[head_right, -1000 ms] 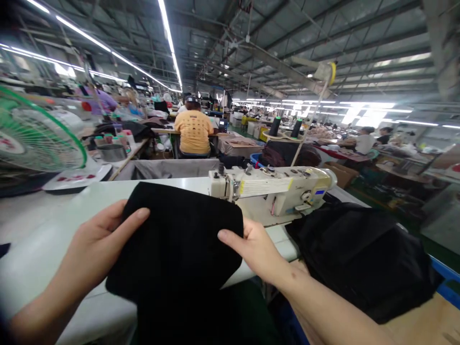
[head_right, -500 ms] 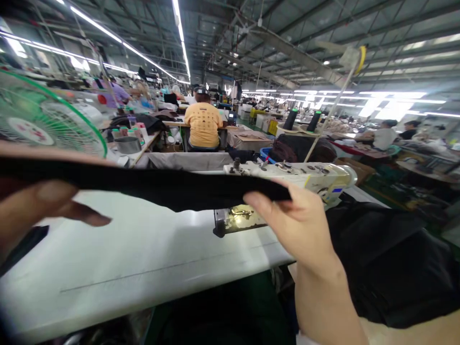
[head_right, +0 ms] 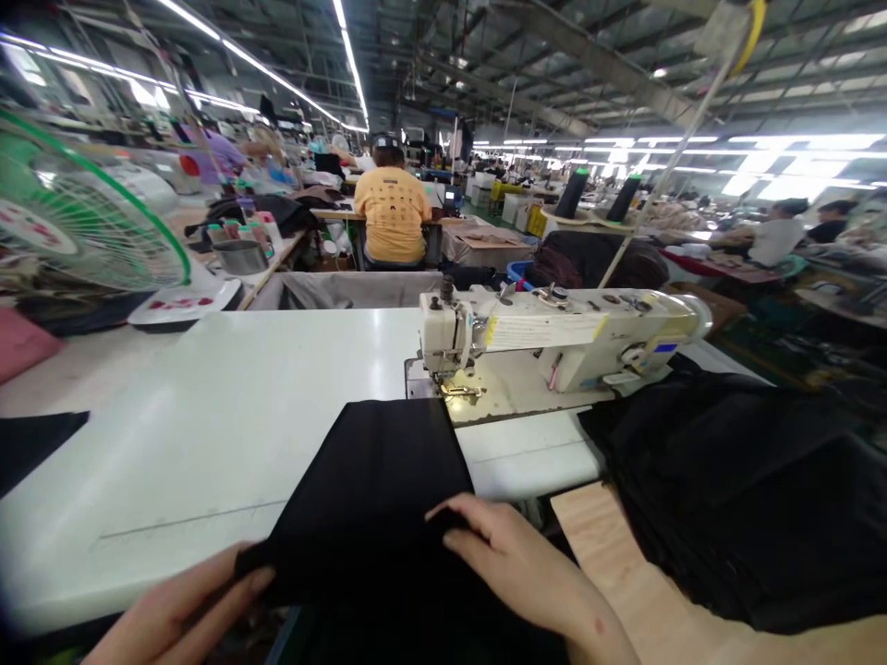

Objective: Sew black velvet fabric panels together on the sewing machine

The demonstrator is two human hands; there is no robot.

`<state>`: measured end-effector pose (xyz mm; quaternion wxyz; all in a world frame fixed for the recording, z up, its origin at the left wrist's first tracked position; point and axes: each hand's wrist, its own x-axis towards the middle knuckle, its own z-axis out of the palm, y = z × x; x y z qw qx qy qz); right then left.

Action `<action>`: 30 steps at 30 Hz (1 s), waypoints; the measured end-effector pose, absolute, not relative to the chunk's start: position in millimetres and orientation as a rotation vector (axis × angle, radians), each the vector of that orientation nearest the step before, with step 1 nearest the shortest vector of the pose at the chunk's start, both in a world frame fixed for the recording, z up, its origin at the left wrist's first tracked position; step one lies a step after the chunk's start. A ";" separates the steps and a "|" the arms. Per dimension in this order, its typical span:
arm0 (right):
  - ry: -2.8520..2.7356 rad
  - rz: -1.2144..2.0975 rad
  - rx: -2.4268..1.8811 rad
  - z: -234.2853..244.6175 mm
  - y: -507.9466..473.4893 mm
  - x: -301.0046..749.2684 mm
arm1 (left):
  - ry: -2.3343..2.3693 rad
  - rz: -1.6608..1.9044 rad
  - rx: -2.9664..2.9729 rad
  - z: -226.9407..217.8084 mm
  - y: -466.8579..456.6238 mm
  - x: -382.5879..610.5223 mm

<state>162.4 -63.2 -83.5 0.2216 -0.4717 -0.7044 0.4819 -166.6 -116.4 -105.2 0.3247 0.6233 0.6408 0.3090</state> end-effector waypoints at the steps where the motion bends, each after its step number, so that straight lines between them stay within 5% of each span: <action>1: -1.917 1.220 -1.340 -87.9 -52.6 158.0 | 1.736 0.787 1.703 -98.7 -99.8 -163.1; 6: -1.827 0.625 -1.529 -118.0 15.0 126.0 | 2.012 0.587 2.075 -86.9 -1.3 -141.3; 10: -1.737 0.510 -1.587 -138.7 49.2 106.5 | 2.045 0.479 2.063 -103.8 44.9 -132.0; 18: -1.585 0.625 -1.448 -148.3 44.8 111.4 | 1.892 0.772 1.938 -117.5 31.3 -128.2; 24: -1.159 1.022 -1.226 -142.0 2.9 138.6 | 1.295 1.276 1.073 -100.1 -15.3 -126.2; 30: -1.022 0.959 -1.275 -140.2 -10.8 148.6 | 1.296 1.383 0.904 -86.6 -29.1 -110.8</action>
